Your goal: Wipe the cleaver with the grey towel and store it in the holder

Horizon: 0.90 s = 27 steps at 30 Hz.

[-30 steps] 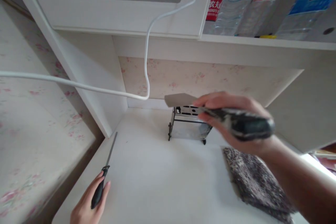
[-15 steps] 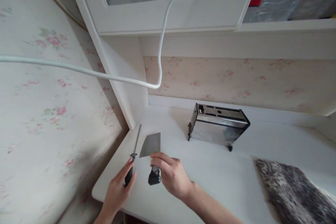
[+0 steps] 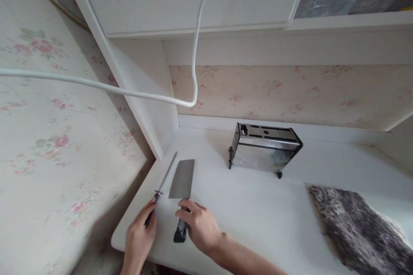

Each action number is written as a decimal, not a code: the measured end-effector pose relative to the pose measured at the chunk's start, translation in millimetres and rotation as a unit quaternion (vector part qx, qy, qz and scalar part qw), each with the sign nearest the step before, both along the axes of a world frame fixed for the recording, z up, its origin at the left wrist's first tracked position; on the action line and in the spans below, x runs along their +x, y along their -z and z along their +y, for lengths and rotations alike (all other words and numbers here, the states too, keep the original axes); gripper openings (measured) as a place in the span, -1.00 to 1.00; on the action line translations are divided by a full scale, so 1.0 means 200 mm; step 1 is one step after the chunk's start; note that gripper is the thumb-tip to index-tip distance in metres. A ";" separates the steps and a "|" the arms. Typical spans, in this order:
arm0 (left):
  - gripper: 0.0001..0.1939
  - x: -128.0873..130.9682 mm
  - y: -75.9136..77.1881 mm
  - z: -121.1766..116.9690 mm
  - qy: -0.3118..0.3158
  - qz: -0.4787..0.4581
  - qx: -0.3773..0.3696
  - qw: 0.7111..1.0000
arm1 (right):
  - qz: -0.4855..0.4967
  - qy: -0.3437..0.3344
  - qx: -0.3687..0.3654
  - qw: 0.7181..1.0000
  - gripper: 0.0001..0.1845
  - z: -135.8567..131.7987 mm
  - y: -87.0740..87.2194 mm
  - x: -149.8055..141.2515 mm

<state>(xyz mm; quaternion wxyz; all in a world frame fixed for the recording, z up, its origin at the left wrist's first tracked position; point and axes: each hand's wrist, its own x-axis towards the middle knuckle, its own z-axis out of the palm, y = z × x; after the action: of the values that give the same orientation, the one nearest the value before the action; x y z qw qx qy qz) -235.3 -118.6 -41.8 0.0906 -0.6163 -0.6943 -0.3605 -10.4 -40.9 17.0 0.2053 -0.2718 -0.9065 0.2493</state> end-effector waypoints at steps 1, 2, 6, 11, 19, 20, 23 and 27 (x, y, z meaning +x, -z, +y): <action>-0.77 0.00 -0.01 0.00 -0.002 -0.004 -0.008 1.000 | -0.018 0.002 0.002 1.000 -0.59 -0.01 0.02 -0.01; -0.76 0.00 -0.01 0.00 -0.005 -0.008 -0.015 1.000 | -0.035 0.004 0.006 0.999 -0.62 -0.02 0.03 -0.02; -0.73 -0.01 -0.03 0.00 -0.007 -0.038 -0.036 0.999 | -0.068 0.009 0.022 0.997 -0.68 -0.04 0.05 -0.06; -0.74 -0.01 -0.15 0.04 -0.031 -0.062 -0.025 0.997 | -0.086 0.007 -0.002 0.996 -0.59 -0.04 0.01 -0.08; -0.69 0.42 -0.54 0.36 0.162 -0.295 -0.112 0.935 | -0.087 0.007 -0.057 0.995 -0.46 -0.05 0.05 -0.08; -0.67 0.50 -0.57 0.43 0.192 -0.295 -0.122 0.928 | -0.078 0.004 -0.062 0.995 -0.40 -0.05 0.06 -0.08; -0.48 0.73 -0.62 0.67 0.259 -0.272 -0.122 0.919 | -0.041 -0.017 -0.067 0.997 -0.32 -0.05 0.07 -0.07; -0.11 0.99 -0.60 0.98 0.265 -0.259 -0.130 0.920 | 0.006 -0.036 -0.077 0.996 -0.46 -0.07 0.02 0.09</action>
<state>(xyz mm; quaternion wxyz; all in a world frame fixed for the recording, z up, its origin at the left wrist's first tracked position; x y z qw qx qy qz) -37.2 78.4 79.0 -0.2723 -0.6689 -0.5455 -0.4252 7.0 -55.8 13.9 0.1798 -0.2522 -0.8927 0.3274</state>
